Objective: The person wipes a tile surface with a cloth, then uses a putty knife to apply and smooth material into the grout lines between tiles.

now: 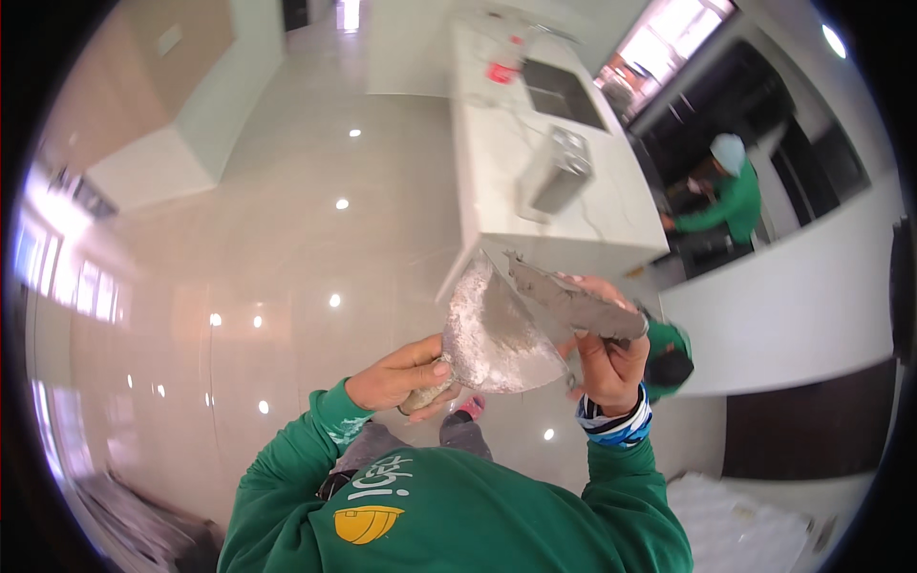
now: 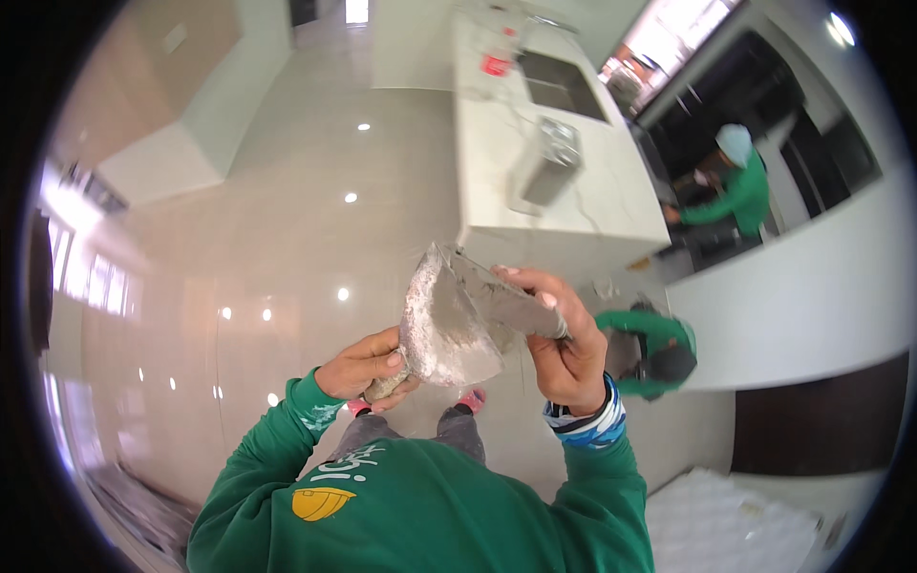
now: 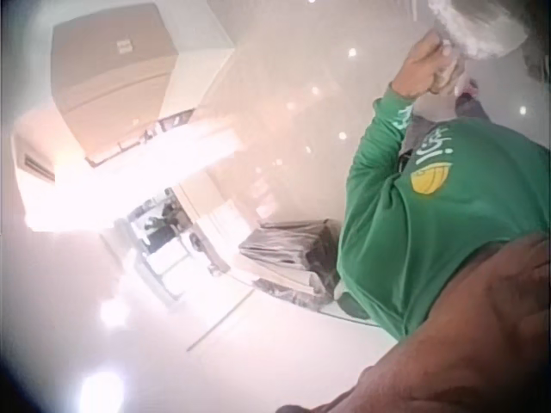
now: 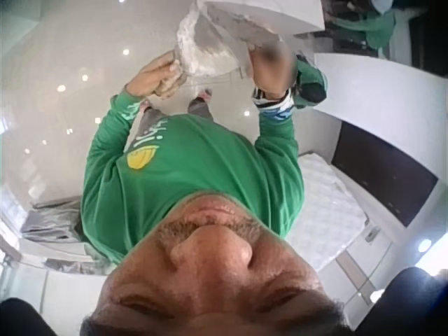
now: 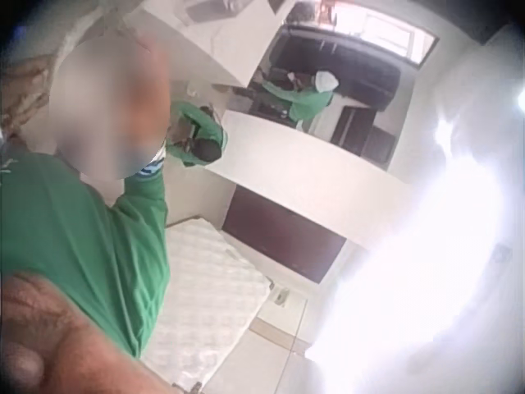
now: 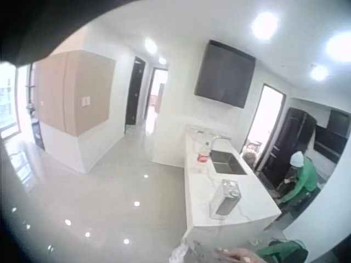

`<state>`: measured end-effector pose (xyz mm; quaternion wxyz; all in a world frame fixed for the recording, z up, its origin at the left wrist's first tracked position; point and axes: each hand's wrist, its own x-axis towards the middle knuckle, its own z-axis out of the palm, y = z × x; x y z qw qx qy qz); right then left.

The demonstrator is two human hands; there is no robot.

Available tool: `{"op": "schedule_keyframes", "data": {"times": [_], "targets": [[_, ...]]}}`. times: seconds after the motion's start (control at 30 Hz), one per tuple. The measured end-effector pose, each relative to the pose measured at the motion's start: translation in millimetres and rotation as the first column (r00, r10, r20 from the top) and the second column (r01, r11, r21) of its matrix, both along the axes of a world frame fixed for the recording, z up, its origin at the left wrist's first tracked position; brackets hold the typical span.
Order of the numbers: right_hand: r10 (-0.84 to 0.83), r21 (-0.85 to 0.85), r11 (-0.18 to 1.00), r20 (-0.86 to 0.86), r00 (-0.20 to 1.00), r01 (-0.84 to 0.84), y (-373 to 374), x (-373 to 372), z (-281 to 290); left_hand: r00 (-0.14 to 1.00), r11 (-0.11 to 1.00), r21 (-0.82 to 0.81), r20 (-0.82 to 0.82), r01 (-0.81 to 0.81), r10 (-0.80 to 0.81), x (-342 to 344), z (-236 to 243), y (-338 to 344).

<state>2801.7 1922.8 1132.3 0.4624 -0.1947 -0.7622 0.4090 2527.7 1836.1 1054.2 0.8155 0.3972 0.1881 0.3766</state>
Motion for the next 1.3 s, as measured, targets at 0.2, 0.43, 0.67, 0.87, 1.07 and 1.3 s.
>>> {"op": "schedule_keyframes", "data": {"times": [0.2,0.43,0.67,0.87,1.07,1.3], "targets": [[0.458,0.187,0.875,-0.023,0.889,-0.446,-20.1,-110.6,-19.9,0.923,0.924,0.0,-0.032,-0.383,0.383,-54.9,9.3,-93.2],[0.547,0.231,0.76,0.277,0.79,-0.607,48.4,-64.9,-63.8,0.786,0.787,0.048,-0.047,-0.615,0.617,36.2,-36.4,-97.9],[0.391,0.062,0.725,0.782,0.484,-0.686,190.7,18.6,-110.9,0.576,0.581,0.087,-0.074,-0.809,0.814,135.4,-65.0,-18.0],[0.711,-0.709,0.478,-0.035,0.703,-0.519,297.1,104.2,-156.6,-0.202,-0.072,0.415,-0.277,-0.907,0.939,263.3,-126.2,119.1],[0.662,-0.852,-0.338,-0.517,0.543,-0.399,312.3,38.5,-149.3,-0.697,-0.15,0.899,-0.204,-0.412,0.688,234.4,-155.1,185.0],[0.737,-0.899,-0.251,-0.418,0.531,-0.359,357.9,-37.6,-153.7,-0.733,0.207,0.945,-0.327,-0.253,0.596,178.8,-172.5,189.4]]}}
